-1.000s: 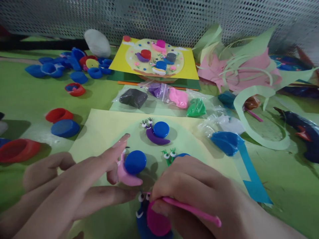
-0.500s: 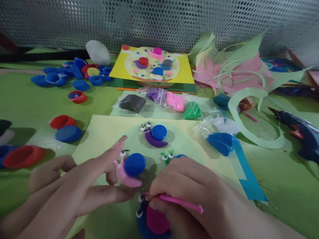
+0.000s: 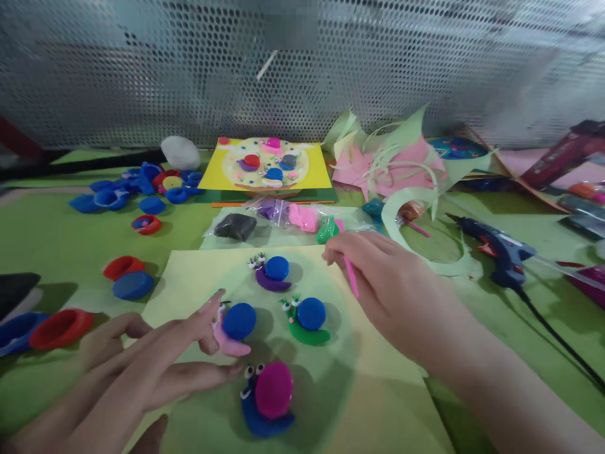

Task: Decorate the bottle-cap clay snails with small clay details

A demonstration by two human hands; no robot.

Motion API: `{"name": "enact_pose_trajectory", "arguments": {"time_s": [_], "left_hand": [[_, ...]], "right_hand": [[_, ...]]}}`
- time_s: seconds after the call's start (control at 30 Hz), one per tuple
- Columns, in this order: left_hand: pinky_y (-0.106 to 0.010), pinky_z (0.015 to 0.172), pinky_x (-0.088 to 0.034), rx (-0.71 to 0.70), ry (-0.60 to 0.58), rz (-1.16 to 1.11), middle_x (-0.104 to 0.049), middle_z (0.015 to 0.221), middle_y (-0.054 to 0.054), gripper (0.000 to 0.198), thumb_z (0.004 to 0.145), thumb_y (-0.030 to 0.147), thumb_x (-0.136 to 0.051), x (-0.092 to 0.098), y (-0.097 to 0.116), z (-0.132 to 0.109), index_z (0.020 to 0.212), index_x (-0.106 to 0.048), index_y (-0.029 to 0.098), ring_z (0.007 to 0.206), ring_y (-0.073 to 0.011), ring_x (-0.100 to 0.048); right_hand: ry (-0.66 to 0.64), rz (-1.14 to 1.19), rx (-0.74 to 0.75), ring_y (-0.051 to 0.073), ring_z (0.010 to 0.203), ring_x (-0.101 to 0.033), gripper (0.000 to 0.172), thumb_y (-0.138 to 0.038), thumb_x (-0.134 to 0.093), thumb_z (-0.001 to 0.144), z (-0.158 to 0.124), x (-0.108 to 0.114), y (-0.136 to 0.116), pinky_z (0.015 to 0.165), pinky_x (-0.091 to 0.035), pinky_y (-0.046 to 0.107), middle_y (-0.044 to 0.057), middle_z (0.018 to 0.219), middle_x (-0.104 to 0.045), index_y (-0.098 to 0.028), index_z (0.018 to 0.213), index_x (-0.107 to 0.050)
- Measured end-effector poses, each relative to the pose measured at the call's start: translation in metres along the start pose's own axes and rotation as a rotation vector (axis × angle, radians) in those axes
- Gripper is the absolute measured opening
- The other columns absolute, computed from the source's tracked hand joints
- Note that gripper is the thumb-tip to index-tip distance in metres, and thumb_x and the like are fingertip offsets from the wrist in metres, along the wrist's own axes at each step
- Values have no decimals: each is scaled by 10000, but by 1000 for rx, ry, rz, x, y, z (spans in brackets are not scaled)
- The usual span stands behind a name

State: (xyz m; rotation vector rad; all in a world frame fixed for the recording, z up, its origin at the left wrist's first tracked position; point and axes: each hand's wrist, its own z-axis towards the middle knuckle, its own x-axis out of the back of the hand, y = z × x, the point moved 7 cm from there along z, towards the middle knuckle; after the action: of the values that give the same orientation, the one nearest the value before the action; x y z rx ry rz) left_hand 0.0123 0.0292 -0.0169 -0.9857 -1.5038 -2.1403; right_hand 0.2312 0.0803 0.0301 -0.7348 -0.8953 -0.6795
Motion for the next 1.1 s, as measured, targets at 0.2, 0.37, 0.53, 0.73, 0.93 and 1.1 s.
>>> {"name": "enact_pose_trajectory", "arguments": {"time_s": [0.2, 0.37, 0.53, 0.73, 0.93, 1.1], "left_hand": [[-303, 1013, -172, -145, 8, 279, -737, 1022, 107, 723, 789, 163, -309, 7, 15, 4, 1447, -110, 388, 1108, -187, -590], [-343, 918, -196, -210, -65, 293, -755, 970, 97, 650, 890, 196, -352, 5, 15, 14, 1447, -52, 345, 1091, -201, -594], [-453, 959, -217, -154, 96, 301, -739, 1035, -43, 574, 935, 278, -354, 8, 18, 16, 1451, -102, 250, 1188, -272, -549], [-485, 971, -322, -151, 246, 194, -746, 905, -19, 456, 897, 231, -462, 12, 27, 11, 1338, -346, 250, 978, -240, -656], [-490, 962, -393, -114, 246, 94, -745, 892, -31, 561, 872, 276, -519, 12, 23, 12, 1391, -308, 262, 1022, -252, -634], [-479, 979, -397, 48, 191, -99, -756, 839, -24, 807, 819, 384, -593, 8, 8, 16, 1481, -151, 256, 1101, -275, -586]], "right_hand": [[-218, -261, -277, 251, 672, -632, 268, -288, -679, 755, -1, -14, 42, 555, -442, 311, 36, 752, -624, -223, 836, -432], [-246, -249, -240, 277, 679, -642, 311, -90, -671, 667, -2, -18, 41, 555, -450, 326, 54, 727, -621, -216, 793, -416], [-189, -150, -79, 237, 742, -646, 260, -22, -568, 714, 3, -18, 10, 624, -516, 337, 55, 790, -641, -214, 826, -433], [-53, 22, 189, 209, 987, -649, 248, -13, -547, 751, -7, -21, -50, 741, -564, 300, 91, 1031, -684, -232, 771, -433], [97, 69, 401, 245, 989, -642, 188, -69, -504, 838, -18, -16, -74, 772, -565, 356, 95, 1109, -705, -219, 726, -509], [136, 81, 482, 253, 915, -651, 140, -78, -496, 872, -20, -14, -81, 759, -560, 395, 102, 928, -729, -162, 953, -573]]}}
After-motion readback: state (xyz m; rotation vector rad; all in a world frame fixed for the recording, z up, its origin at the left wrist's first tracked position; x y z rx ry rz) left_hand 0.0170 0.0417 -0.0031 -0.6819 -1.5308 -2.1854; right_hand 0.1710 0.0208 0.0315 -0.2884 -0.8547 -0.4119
